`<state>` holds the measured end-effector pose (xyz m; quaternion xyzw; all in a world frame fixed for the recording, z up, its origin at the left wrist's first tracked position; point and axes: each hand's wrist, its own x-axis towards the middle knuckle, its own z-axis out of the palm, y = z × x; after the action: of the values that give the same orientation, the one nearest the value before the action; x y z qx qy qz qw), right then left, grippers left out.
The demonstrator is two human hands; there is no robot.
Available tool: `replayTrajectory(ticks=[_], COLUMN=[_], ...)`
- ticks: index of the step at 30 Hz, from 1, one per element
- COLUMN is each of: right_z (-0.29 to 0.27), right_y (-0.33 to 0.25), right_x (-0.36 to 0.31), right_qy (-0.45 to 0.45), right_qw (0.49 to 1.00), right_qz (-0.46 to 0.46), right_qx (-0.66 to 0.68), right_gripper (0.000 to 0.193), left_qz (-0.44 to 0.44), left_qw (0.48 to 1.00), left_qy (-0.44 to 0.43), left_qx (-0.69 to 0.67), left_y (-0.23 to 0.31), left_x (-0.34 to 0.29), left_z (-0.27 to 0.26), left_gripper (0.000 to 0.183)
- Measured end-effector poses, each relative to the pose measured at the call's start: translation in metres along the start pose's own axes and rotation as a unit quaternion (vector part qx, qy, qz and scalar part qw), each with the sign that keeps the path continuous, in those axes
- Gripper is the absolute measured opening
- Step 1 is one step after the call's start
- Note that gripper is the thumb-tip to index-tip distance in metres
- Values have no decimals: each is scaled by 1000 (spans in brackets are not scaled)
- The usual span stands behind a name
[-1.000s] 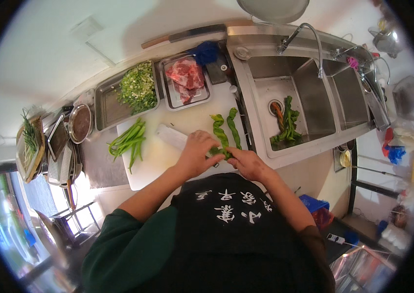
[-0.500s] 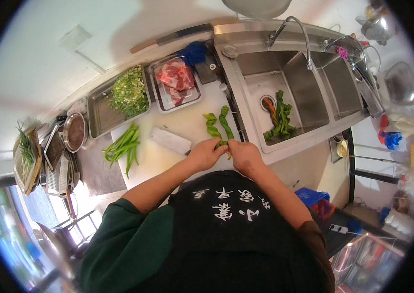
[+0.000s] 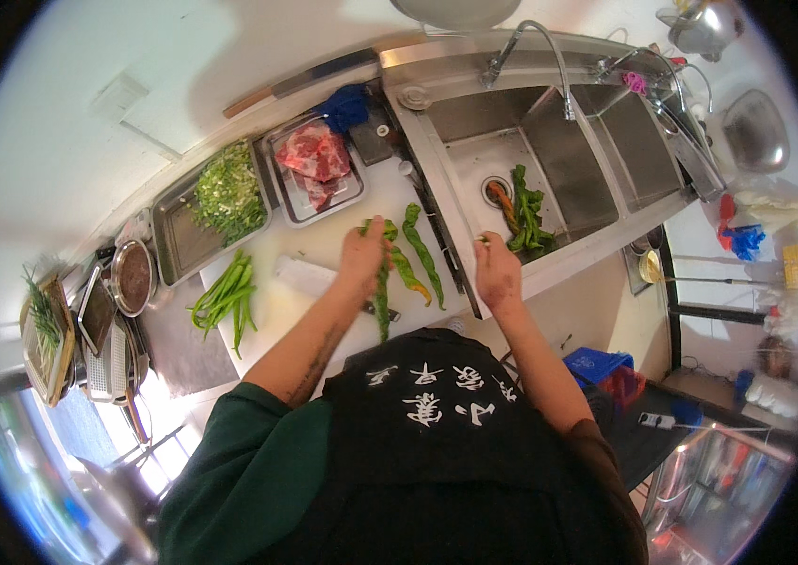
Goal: The person retrieves green and red peppers from a storage area, removes stems, and washes them in a sink. The person also handles green onions and a knife on a cutting board with raw meat nearby.
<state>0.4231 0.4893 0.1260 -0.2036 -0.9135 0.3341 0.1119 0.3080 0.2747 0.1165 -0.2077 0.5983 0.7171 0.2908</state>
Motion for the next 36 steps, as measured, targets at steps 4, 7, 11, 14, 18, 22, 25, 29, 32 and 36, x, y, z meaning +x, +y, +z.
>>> replayTrajectory(ticks=[4, 7, 11, 14, 18, 22, 25, 29, 32, 36], right_z=[-35, -62, -98, -141, -221, -323, -390, -406, -398, -337], right_y=[65, 108, 204, 268, 366, 475, 532, 589, 616, 532], right_x=[-32, -65, -127, -160, -203, -273, -310, -244, -160, 34], right_qy=[2, 23, 39, 60, 148, 83, -141, 107, 133, 76], right_qw=[997, 994, 955, 922, 878, 815, 654, 757, 868, 984], right_qz=[54, 106, 292, 383, 447, 514, 446, 536, 397, 105], right_qx=[-47, -29, -35, -26, -87, -253, -594, -359, -266, -121], right_gripper=[30, 31, 36, 39, 39, 37, 38, 39, 41, 38], left_qz=[-42, 101, 203, 211, 226, 160, 103, 83, 58, 77], left_qw=[997, 984, 872, 884, 819, 739, 719, 712, 759, 816], left_qy=[-13, -2, 116, 86, 160, 250, 288, 343, 330, 347], left_qx=[-58, 144, 431, 408, 503, 605, 624, 607, 558, 455], left_y=[-15, -77, -130, -108, -110, -120, -108, -114, -121, -116], left_x=[67, 118, 110, 73, 60, 71, 62, 72, 68, 59], left_z=[-21, -23, 2, 30, 57, 82, 105, 87, 99, 74], left_gripper=[37, 59, 93, 113, 125, 120, 114, 96, 82, 71])
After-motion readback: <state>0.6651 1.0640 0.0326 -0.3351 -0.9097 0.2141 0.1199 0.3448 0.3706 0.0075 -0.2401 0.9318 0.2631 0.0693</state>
